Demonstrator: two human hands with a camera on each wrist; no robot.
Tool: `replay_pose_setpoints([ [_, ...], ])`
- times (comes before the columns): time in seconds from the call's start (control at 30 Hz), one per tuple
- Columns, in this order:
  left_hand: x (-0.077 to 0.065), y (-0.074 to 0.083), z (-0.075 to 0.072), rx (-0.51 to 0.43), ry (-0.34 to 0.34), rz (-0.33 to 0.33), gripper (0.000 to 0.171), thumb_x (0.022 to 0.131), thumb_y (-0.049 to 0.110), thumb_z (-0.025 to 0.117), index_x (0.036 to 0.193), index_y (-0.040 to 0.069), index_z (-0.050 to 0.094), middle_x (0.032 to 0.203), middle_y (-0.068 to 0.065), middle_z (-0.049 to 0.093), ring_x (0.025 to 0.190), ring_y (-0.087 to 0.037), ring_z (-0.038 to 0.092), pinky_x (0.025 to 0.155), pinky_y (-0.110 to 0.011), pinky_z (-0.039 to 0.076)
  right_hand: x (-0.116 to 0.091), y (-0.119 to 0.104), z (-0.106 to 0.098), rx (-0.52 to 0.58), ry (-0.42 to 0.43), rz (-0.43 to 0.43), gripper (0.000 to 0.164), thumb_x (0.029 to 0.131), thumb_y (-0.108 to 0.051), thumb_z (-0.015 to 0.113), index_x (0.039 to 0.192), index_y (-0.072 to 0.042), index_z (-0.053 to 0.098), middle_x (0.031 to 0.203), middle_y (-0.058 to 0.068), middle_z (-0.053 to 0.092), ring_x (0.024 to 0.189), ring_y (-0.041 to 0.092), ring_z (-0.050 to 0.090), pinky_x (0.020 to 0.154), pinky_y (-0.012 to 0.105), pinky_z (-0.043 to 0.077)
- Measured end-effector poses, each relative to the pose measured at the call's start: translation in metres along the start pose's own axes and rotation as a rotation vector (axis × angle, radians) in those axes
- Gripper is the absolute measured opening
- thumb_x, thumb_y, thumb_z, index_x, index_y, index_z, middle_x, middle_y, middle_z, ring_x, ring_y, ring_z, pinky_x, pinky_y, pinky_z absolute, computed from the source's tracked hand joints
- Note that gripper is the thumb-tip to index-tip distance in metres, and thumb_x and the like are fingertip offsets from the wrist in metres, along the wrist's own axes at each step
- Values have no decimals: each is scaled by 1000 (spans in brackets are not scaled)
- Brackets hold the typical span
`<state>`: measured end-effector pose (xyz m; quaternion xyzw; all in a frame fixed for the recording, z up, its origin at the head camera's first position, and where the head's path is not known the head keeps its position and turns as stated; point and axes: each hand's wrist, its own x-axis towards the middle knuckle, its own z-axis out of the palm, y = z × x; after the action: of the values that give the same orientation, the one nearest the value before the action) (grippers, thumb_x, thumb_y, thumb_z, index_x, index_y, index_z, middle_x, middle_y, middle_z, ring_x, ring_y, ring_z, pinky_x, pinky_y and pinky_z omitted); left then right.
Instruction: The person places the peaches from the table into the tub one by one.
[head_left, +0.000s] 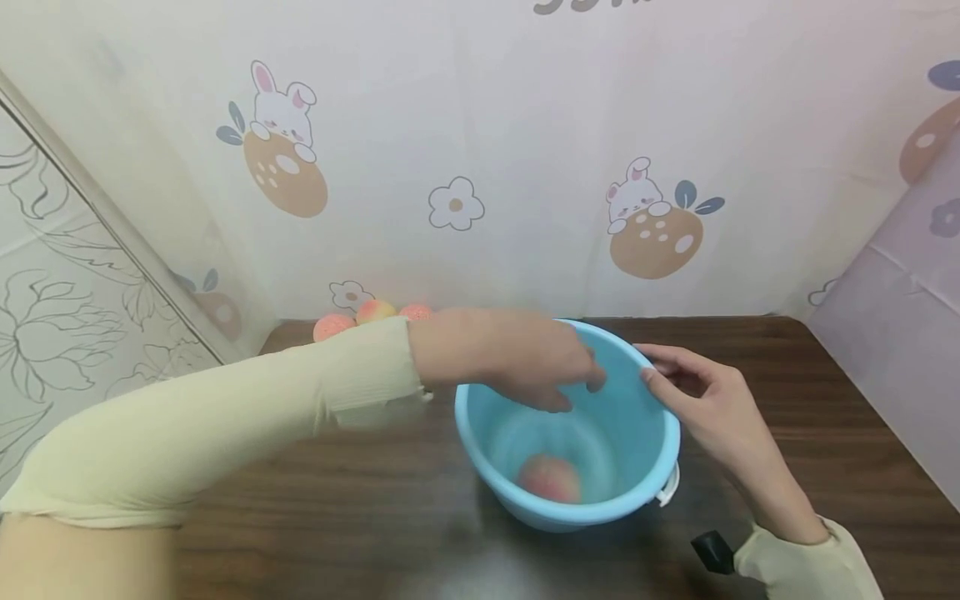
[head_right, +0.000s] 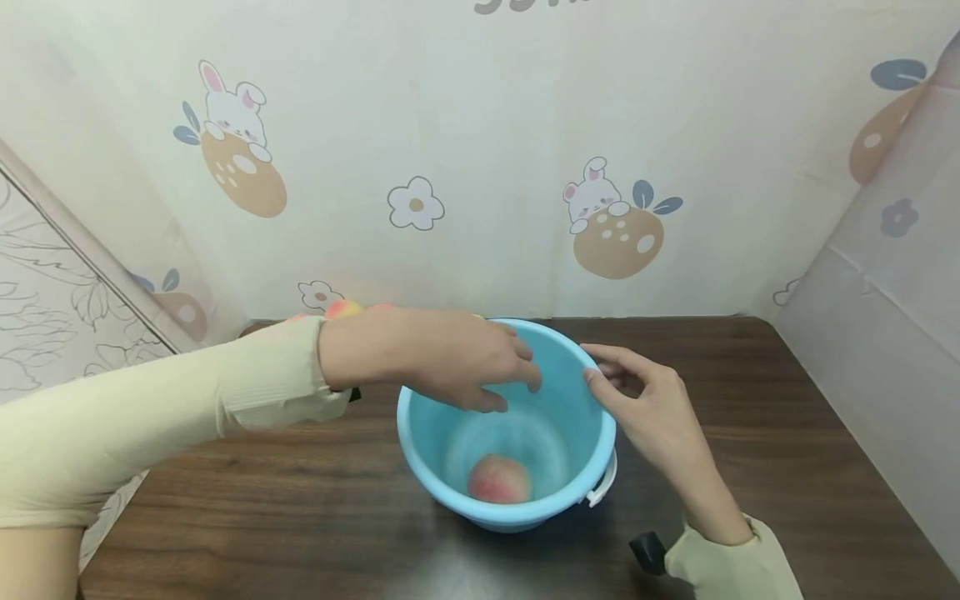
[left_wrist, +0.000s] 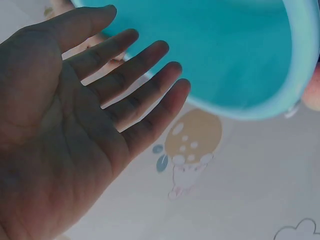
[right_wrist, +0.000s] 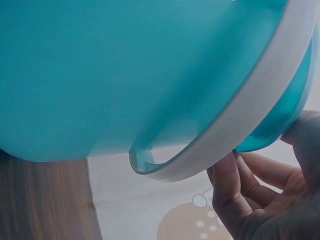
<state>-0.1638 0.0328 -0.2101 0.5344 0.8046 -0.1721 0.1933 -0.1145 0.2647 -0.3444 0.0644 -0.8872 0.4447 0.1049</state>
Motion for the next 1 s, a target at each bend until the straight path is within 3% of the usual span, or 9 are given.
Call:
replay_pose_setpoints([
  [0.17, -12, -8, -5, -32, 128, 28, 39, 105, 27, 59, 144, 21, 60, 133, 0, 66, 119, -18, 58, 99, -29, 52, -1, 2, 0, -4, -1, 0, 39, 101, -22, 68, 139, -13, 66, 106, 9, 74, 84, 5, 65, 65, 23, 58],
  [0.47, -32, -23, 0, -72, 454, -42, 27, 104, 23, 59, 129, 22, 69, 125, 5, 70, 117, -16, 58, 96, -28, 53, 0, 2, 0, 3, -6, 1, 39, 102, -23, 68, 139, -15, 66, 107, 7, 74, 85, 6, 65, 66, 23, 58],
  [0.63, -37, -35, 6, -112, 596, -62, 25, 104, 20, 58, 126, 18, 70, 123, 3, 70, 115, -17, 57, 96, -29, 52, 0, 1, 1, 4, -2, 4, 38, 102, -24, 67, 139, -14, 66, 110, 12, 74, 85, 6, 65, 66, 23, 58],
  [0.8, -38, -48, 14, -129, 680, -108, 24, 103, 18, 58, 124, 16, 70, 120, 1, 70, 114, -20, 59, 97, -31, 52, 0, 0, 1, 1, 0, 10, 39, 102, -24, 67, 139, -13, 67, 112, 14, 74, 86, 6, 65, 67, 23, 58],
  [1.0, -37, -65, 27, -144, 699, -193, 22, 103, 17, 58, 122, 14, 70, 120, -2, 71, 114, -24, 61, 97, -35, 52, -1, 0, 2, 6, 6, 11, 39, 102, -24, 67, 139, -13, 66, 111, 14, 74, 86, 6, 65, 66, 23, 58],
])
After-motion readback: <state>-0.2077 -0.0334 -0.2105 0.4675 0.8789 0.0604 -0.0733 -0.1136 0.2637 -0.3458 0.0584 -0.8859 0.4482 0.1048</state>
